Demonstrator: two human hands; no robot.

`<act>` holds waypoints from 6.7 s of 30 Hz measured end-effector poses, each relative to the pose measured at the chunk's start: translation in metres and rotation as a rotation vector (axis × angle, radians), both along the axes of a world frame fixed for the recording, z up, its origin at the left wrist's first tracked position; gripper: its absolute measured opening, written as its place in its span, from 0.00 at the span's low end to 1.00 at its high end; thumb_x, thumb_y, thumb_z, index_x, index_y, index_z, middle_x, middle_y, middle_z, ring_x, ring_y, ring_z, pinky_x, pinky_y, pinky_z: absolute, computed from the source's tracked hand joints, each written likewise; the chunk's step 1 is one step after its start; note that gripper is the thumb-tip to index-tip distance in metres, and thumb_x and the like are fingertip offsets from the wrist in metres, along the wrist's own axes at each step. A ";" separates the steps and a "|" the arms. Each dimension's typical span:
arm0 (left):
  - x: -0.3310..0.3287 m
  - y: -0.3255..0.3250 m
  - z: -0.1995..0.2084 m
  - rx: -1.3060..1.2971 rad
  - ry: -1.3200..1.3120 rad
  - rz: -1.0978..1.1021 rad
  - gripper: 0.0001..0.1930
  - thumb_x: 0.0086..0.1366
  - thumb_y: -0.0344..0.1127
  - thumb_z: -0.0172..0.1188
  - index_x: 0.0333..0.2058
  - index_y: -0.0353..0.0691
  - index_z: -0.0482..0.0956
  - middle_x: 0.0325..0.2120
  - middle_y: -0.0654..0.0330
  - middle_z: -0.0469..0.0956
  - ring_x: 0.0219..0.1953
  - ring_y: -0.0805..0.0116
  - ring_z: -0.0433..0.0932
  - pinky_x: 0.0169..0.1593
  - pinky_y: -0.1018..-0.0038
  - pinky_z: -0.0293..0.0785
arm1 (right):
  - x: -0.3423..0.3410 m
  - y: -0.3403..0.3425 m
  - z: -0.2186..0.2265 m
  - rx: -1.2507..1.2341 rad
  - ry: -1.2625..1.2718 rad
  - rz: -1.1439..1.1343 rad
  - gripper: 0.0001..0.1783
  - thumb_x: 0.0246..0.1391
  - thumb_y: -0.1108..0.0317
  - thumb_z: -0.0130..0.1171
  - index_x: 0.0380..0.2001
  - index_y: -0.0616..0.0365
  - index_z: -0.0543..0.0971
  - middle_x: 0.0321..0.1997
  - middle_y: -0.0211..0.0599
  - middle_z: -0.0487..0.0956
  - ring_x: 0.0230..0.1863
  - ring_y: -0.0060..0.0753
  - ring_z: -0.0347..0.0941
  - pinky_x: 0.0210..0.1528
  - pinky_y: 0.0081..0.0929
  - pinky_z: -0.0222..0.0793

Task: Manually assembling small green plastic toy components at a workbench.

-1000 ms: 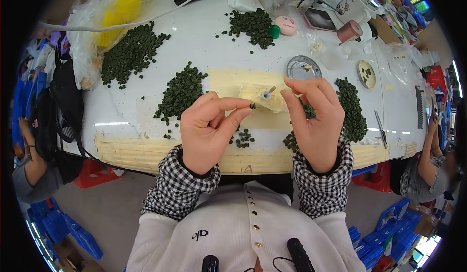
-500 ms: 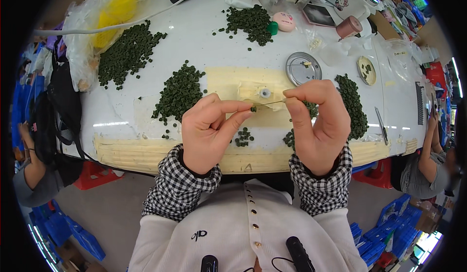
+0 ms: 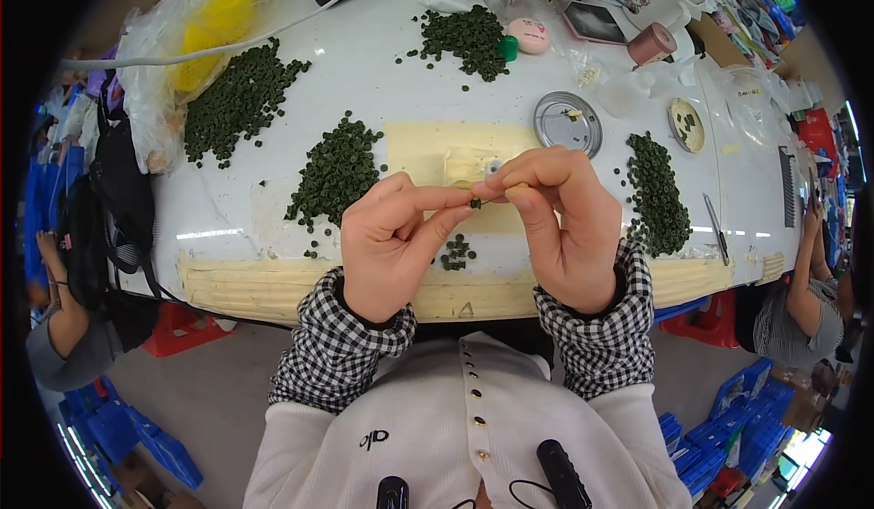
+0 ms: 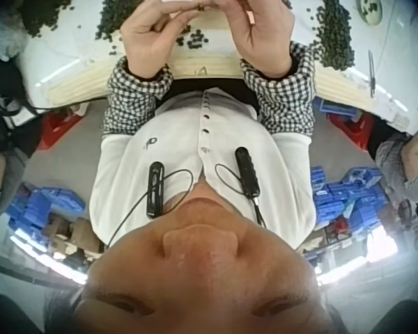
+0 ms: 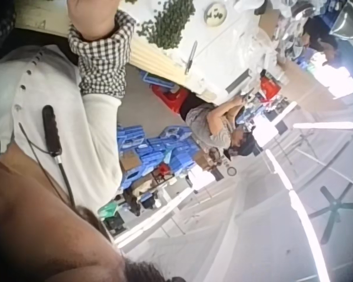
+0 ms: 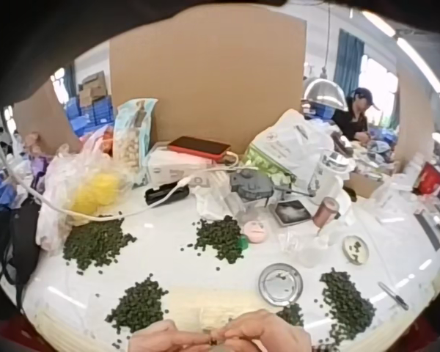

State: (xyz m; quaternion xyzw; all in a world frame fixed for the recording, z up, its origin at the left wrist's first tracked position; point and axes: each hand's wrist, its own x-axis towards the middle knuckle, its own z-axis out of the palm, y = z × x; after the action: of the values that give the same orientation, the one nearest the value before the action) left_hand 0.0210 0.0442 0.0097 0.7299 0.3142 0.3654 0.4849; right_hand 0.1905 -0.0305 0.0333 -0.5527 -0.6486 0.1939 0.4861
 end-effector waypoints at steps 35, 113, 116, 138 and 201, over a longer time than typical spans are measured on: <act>-0.003 0.000 0.002 0.028 -0.059 0.042 0.10 0.52 0.20 0.66 0.35 0.36 0.83 0.17 0.72 0.57 0.20 0.82 0.56 0.24 0.83 0.52 | -0.023 -0.017 -0.006 -0.048 0.102 -0.128 0.16 0.52 0.79 0.59 0.46 0.62 0.79 0.35 0.41 0.78 0.34 0.31 0.74 0.35 0.21 0.70; -0.021 -0.021 -0.006 -1.277 -0.492 -0.205 0.12 0.68 0.31 0.53 0.47 0.35 0.75 0.34 0.59 0.78 0.24 0.82 0.65 0.27 0.88 0.60 | -0.013 -0.052 -0.037 -0.478 1.316 0.110 0.13 0.63 0.69 0.51 0.47 0.64 0.73 0.41 0.43 0.80 0.40 0.30 0.79 0.42 0.22 0.76; -0.025 -0.021 -0.009 -1.258 -0.531 -0.220 0.12 0.67 0.30 0.53 0.47 0.35 0.75 0.36 0.57 0.79 0.22 0.83 0.62 0.27 0.87 0.60 | -0.013 -0.051 -0.037 -0.474 1.346 0.101 0.12 0.63 0.70 0.51 0.47 0.64 0.73 0.40 0.43 0.80 0.40 0.30 0.79 0.41 0.22 0.76; -0.026 -0.027 -0.013 -1.215 -0.530 -0.251 0.09 0.66 0.28 0.54 0.45 0.36 0.76 0.37 0.55 0.80 0.19 0.86 0.57 0.23 0.87 0.55 | -0.021 -0.050 -0.029 -0.356 1.123 0.009 0.09 0.57 0.79 0.55 0.42 0.66 0.75 0.39 0.41 0.81 0.39 0.28 0.79 0.44 0.23 0.76; -0.015 -0.038 -0.001 -0.026 -0.132 -0.008 0.12 0.54 0.22 0.66 0.39 0.36 0.83 0.17 0.70 0.61 0.19 0.82 0.56 0.24 0.84 0.54 | -0.038 -0.047 -0.022 -0.059 0.334 -0.145 0.15 0.48 0.81 0.62 0.42 0.63 0.81 0.37 0.41 0.80 0.36 0.30 0.77 0.37 0.20 0.72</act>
State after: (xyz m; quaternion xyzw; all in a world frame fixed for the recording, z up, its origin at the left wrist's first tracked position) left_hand 0.0062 0.0065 0.0086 0.6990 0.2833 0.4069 0.5152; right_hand 0.1528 -0.0772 0.0113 -0.5723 -0.5112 0.2663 0.5833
